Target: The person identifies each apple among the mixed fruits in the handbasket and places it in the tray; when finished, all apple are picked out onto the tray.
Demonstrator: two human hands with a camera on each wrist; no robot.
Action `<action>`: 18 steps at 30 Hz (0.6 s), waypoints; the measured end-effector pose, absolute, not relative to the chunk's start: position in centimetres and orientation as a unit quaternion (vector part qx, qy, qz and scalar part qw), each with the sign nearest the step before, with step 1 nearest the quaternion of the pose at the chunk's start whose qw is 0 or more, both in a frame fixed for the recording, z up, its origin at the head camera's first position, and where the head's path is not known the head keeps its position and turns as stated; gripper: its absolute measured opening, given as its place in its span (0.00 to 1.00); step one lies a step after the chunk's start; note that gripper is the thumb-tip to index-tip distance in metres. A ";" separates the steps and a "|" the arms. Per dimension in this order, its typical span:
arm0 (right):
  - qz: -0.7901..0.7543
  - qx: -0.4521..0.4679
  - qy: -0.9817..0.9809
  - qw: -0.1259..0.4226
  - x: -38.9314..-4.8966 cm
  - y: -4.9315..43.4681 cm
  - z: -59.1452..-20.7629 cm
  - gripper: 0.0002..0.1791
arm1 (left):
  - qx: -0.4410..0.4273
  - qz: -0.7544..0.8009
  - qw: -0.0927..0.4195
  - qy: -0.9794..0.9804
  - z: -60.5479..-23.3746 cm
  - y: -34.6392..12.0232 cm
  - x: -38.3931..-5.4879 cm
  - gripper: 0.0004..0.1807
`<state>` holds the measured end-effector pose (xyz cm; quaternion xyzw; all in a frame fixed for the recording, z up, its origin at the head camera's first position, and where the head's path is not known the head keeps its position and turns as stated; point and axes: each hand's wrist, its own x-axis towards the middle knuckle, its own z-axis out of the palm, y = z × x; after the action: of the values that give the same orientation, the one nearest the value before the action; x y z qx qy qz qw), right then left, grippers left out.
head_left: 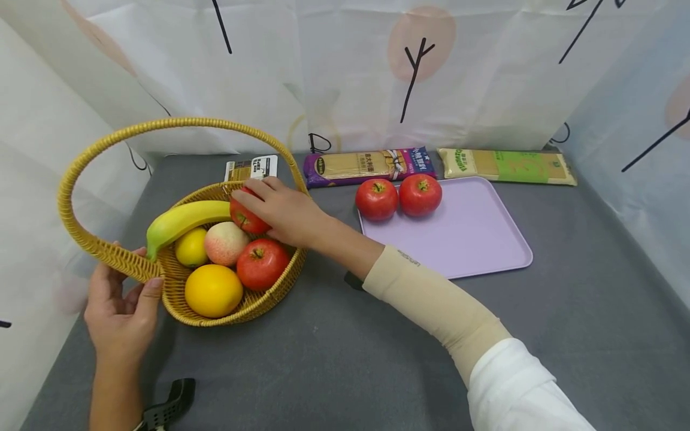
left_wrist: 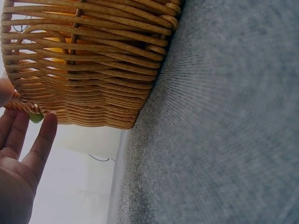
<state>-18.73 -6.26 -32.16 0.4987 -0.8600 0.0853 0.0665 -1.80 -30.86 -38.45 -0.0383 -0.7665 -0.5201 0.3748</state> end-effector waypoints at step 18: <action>0.202 0.493 -0.841 0.096 -16.2 -4.5 -30.6 0.42 | -0.041 -0.526 0.374 -0.763 -38.4 -30.9 -1.8 0.40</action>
<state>-16.22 -4.48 -30.64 0.4933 -0.8406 0.2022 0.0956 -1.80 -30.89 -38.44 -0.0407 -0.7625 -0.5264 0.3740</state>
